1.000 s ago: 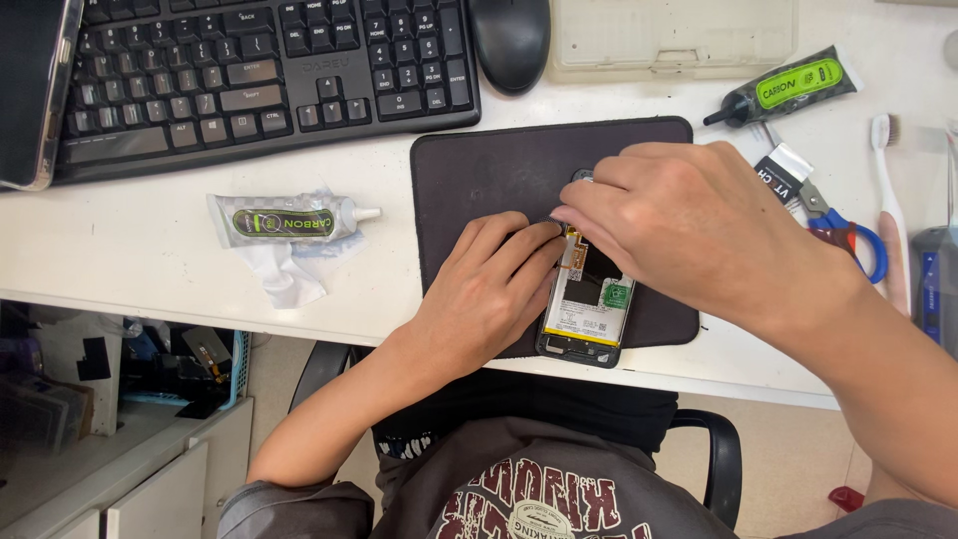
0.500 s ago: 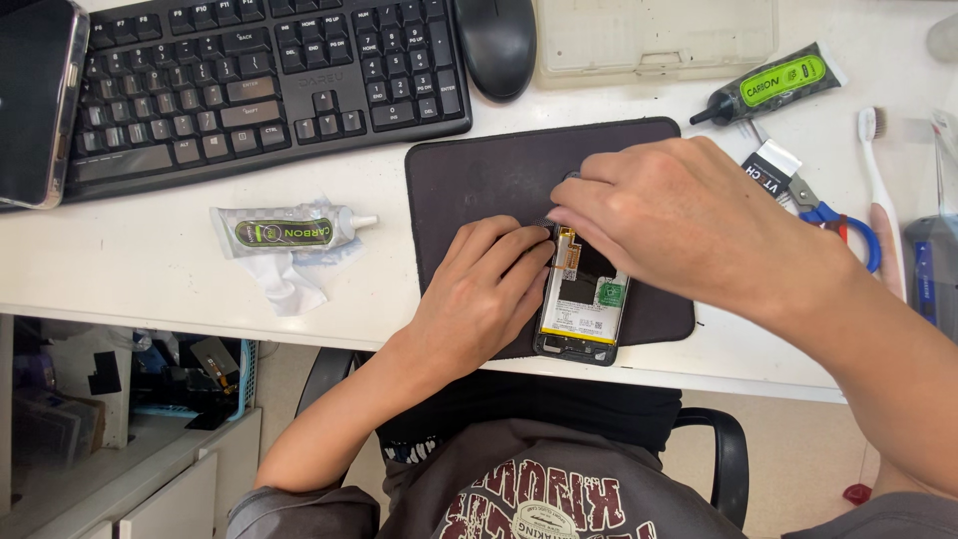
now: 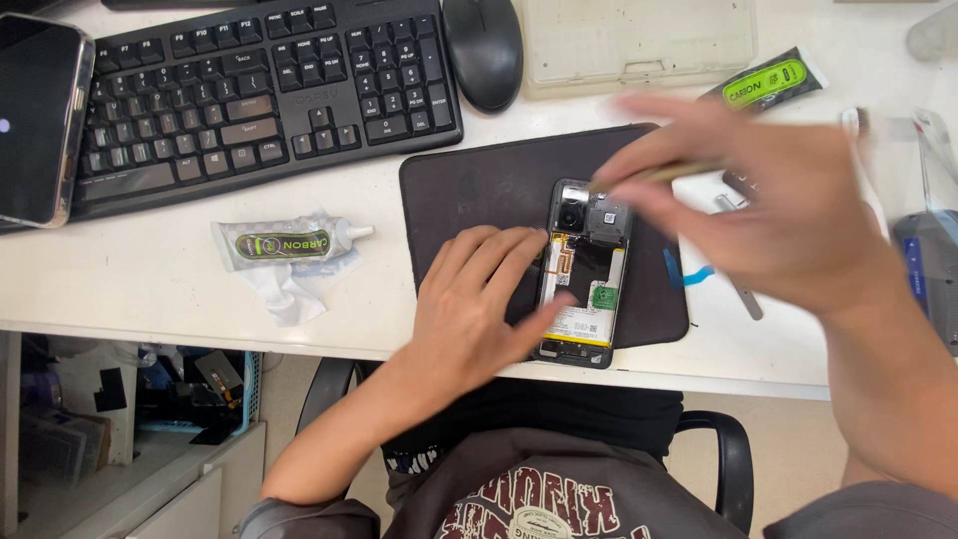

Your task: The person uses a manual screwdriver and a power screwdriver to remove and reinstall screws on the internal frame of a disassembled smartphone. The person repeatedly places screws into a plastic case and retrieves them while working on the camera and battery areas.

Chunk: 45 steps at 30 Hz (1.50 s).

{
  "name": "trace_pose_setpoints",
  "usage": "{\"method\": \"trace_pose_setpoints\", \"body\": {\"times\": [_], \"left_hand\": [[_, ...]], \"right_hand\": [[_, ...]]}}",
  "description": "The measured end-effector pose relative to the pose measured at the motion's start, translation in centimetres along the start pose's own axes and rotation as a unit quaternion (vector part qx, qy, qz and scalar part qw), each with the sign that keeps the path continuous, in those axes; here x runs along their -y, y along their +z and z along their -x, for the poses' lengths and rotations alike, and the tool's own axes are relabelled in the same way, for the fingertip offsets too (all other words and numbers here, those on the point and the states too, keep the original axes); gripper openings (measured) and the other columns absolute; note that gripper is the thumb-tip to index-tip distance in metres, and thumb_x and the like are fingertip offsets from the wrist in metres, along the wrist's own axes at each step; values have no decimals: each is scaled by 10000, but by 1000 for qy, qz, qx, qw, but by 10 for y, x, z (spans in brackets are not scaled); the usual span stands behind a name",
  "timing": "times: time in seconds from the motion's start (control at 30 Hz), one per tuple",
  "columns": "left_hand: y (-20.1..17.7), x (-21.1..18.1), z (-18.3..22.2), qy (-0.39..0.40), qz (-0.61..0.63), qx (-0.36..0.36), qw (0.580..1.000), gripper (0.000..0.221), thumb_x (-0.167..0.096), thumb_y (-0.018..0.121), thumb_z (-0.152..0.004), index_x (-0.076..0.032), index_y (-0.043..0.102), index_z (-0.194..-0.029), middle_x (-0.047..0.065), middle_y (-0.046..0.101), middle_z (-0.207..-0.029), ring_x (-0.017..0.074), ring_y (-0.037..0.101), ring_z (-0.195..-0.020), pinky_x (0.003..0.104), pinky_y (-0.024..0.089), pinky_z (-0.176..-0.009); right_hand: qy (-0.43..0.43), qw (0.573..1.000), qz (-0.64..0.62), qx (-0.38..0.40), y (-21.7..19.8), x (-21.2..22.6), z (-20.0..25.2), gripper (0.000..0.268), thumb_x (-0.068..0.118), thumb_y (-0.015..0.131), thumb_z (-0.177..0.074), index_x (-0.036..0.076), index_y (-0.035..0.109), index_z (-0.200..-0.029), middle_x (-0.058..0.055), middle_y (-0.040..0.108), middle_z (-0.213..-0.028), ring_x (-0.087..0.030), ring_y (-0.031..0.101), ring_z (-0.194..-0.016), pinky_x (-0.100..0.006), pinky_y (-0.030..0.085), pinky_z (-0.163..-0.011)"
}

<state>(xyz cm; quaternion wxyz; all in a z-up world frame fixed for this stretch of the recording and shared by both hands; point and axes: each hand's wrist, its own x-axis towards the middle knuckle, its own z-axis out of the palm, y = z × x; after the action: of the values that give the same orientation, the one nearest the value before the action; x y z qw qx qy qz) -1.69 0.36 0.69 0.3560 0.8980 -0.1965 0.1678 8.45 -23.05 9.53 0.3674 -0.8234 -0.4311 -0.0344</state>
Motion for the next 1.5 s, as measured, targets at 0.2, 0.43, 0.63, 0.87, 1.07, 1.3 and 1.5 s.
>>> {"method": "trace_pose_setpoints", "body": {"times": [0.2,0.43,0.63,0.87,1.07,1.3,1.5], "left_hand": [[36,-58,-5,-88,-145,1,985,1093,-685,750,-756,208,494,-1333,341,540,-1299,464,527,-1139,557,422,-966],[32,-51,-5,-74,-103,98,987,818,-236,776,-783,161,432,-1410,335,467,-1451,463,478,-1278,555,391,-1039],[-31,2,-22,52,30,226,972,802,-60,731,-754,51,415,-1482,205,467,-1546,389,450,-1377,511,368,-1117],[-21,-13,-26,47,-26,189,980,750,-234,807,-800,49,482,-1414,202,507,-1440,395,472,-1293,506,397,-1071],[-20,-9,-27,49,-23,185,981,710,-277,809,-820,56,516,-1374,198,536,-1387,380,512,-1257,489,424,-1045],[-25,0,-26,65,6,174,983,698,-269,803,-826,70,521,-1368,197,555,-1387,374,512,-1283,476,432,-1054],[-25,2,-24,58,16,177,982,708,-265,801,-826,74,519,-1379,199,560,-1395,370,509,-1300,474,432,-1066]], "right_hand": [[70,971,-113,-198,-10,-67,46,481,-66,510,-1168,-30,314,-1606,-253,673,-1189,-282,722,-992,-322,634,-920],[105,965,-114,-211,-15,-91,71,450,-42,545,-1161,-39,361,-1572,-263,689,-1146,-299,732,-949,-337,641,-880],[53,959,-137,-242,-19,-102,70,497,-96,528,-1156,-46,286,-1587,-230,649,-1208,-266,682,-1018,-319,618,-958],[2,951,-9,-310,-9,-130,32,252,-206,582,-1175,-95,419,-1333,-199,677,-1120,-234,727,-931,-293,634,-842],[-9,951,41,-307,-1,-142,15,189,-206,570,-1110,-124,436,-1215,-190,663,-1124,-244,746,-956,-308,647,-844],[-1,954,35,-298,0,-148,13,169,-186,570,-1137,-122,441,-1225,-189,664,-1086,-236,754,-947,-311,660,-865],[-11,956,44,-289,2,-150,12,181,-190,568,-1136,-126,434,-1239,-195,666,-1096,-255,755,-997,-320,665,-879]]}}
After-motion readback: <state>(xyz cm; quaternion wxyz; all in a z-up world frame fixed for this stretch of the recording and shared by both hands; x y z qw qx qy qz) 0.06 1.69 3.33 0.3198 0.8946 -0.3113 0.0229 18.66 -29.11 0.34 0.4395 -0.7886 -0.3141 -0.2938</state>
